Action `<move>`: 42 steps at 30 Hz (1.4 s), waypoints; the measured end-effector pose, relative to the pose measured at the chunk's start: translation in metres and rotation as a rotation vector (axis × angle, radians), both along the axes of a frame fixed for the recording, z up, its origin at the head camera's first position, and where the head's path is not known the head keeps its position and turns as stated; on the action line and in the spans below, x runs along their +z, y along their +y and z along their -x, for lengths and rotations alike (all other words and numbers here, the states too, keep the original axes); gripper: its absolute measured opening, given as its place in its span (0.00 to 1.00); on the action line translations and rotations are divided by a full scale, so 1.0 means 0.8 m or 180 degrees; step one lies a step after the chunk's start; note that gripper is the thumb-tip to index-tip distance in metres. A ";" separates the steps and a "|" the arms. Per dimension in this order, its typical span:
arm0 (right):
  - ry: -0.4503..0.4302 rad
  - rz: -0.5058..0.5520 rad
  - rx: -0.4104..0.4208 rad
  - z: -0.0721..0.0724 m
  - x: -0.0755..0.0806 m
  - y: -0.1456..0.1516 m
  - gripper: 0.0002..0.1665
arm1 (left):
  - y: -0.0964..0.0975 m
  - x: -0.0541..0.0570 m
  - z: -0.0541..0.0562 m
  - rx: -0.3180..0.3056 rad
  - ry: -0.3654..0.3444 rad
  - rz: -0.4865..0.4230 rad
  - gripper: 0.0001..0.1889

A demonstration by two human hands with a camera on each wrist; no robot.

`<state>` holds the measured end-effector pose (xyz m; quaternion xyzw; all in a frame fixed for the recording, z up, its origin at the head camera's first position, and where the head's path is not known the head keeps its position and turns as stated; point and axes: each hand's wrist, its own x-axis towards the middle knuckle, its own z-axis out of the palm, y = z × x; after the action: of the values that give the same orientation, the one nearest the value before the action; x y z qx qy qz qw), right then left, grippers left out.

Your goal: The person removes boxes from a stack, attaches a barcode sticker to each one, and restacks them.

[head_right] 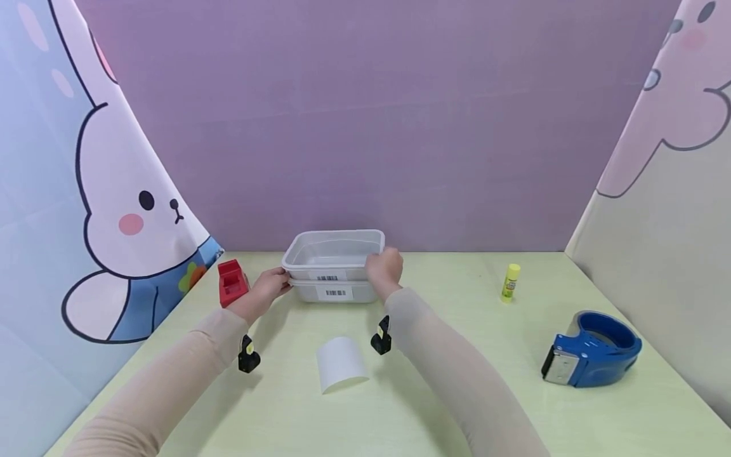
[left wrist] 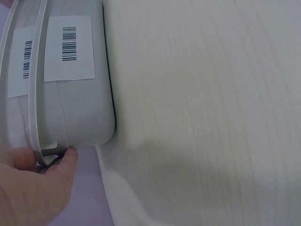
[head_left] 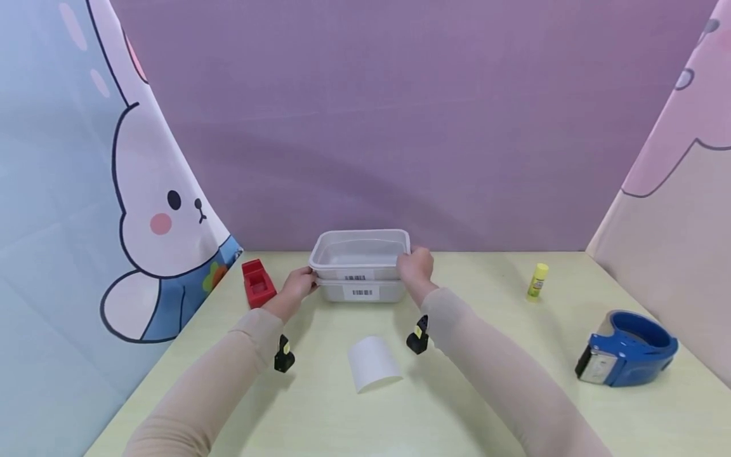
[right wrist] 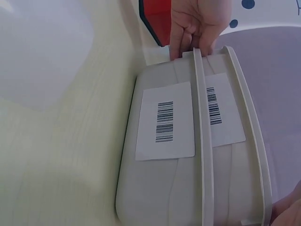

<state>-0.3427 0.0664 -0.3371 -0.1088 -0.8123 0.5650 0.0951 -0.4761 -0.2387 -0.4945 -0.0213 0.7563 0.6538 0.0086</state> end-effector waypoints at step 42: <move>0.0012 -0.0379 0.0185 0.006 -0.011 0.012 0.24 | 0.061 0.140 -0.157 0.0023 -0.0194 0.0104 0.26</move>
<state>-0.3471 0.0757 -0.3461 -0.0783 -0.8471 0.5184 0.0865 -0.3504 -0.1899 -0.3828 -0.0441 0.7662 0.6404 0.0290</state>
